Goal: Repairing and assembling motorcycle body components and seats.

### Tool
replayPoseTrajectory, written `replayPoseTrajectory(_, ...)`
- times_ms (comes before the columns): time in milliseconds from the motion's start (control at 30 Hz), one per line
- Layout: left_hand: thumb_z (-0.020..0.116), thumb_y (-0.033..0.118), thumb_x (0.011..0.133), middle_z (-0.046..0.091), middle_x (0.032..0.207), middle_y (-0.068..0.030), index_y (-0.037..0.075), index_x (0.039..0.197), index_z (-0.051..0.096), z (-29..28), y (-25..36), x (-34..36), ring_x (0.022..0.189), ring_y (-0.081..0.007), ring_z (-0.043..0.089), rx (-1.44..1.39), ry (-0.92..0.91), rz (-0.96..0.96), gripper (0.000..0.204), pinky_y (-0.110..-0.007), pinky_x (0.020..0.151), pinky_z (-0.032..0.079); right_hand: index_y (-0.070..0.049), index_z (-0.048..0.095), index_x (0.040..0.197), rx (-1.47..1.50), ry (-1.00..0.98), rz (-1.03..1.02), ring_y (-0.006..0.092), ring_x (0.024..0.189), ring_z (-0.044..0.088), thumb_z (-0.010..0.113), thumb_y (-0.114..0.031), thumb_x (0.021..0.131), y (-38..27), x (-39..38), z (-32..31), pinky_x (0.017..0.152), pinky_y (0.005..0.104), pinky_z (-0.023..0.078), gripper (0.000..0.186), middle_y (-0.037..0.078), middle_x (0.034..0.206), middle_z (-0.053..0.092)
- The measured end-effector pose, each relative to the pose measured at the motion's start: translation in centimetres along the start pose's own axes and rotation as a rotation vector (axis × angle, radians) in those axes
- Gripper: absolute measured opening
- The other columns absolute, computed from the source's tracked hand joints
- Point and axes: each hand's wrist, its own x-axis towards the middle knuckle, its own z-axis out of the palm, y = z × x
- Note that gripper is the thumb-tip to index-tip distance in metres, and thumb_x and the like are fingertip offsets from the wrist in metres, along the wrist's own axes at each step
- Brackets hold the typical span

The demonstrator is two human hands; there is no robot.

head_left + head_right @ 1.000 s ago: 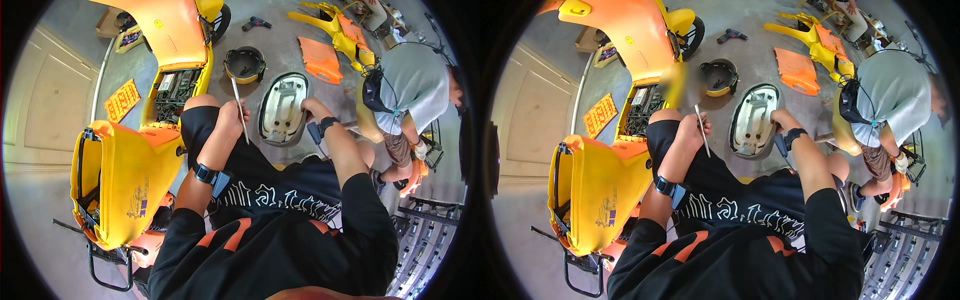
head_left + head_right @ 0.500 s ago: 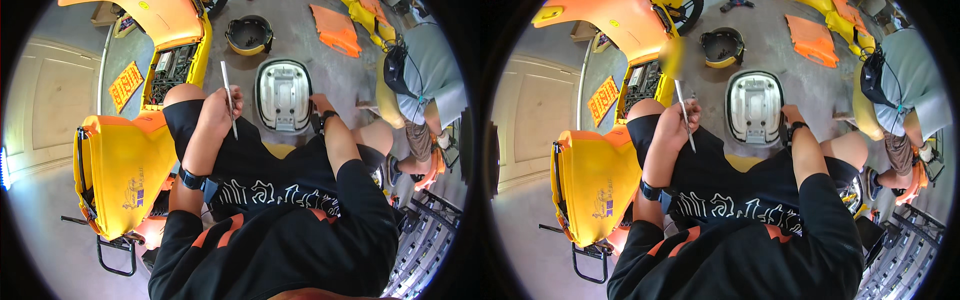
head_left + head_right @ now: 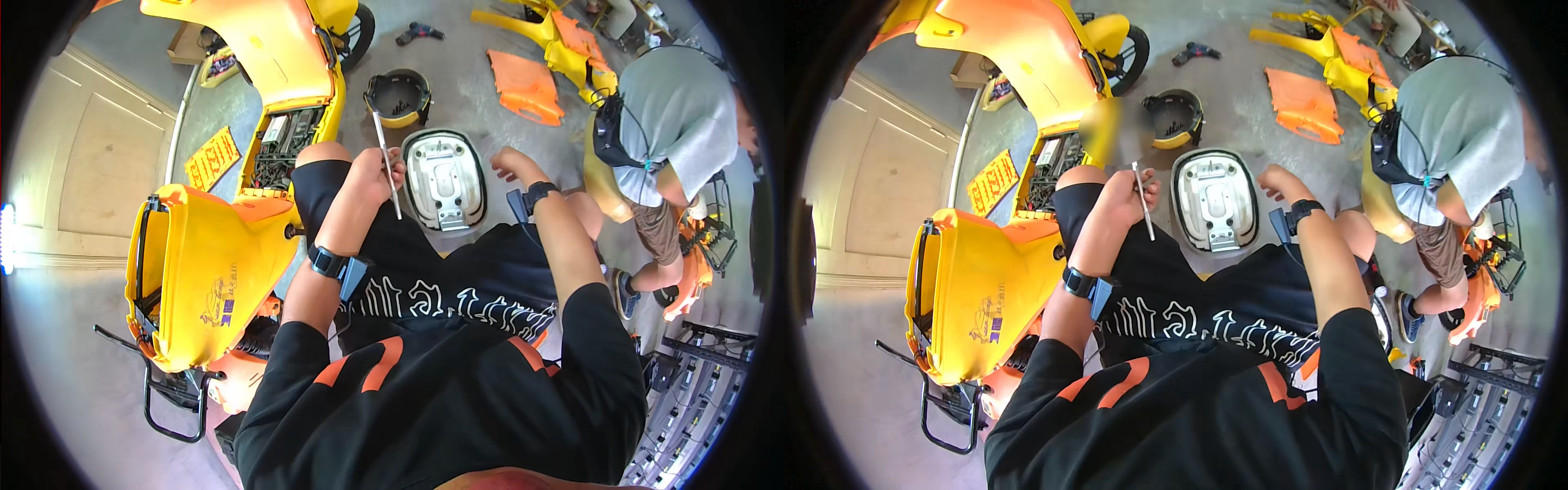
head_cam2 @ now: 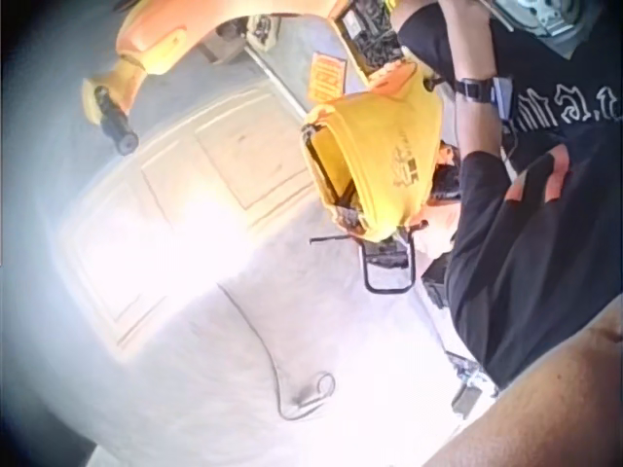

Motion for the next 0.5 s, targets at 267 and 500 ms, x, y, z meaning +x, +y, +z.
replayPoseTrajectory(267, 0.042, 0.01, 0.092, 0.05, 0.073, -0.0077, 0.002, 0.094, 0.053, 5.9, 2.6, -7.4, 0.06, -0.0152, 0.048, 0.064, -0.314, -0.001, 0.014, -0.025, 0.049, 0.039, -0.004, 0.049, 0.134, 0.374, 0.001, -0.586, 0.0189, 0.098, 0.066, 0.047, -0.024, 0.098, -8.9, -17.1, -3.7, 0.081, 0.0337, 0.053, 0.041, 0.01, 0.12, 0.064)
replayPoseTrajectory(500, 0.046, 0.008, 0.092, 0.056, 0.091, -0.0148, -0.001, 0.103, 0.052, 7.0, 2.5, -10.3, 0.061, -0.0138, 0.049, 0.194, -0.413, 0.141, 0.015, -0.024, 0.049, 0.037, 0.001, 0.046, 0.135, 0.339, -0.005, -0.694, 0.0196, 0.097, 0.066, 0.045, -0.019, 0.098, -9.5, -24.7, -0.8, 0.083, 0.0326, 0.054, 0.042, 0.013, 0.115, 0.065)
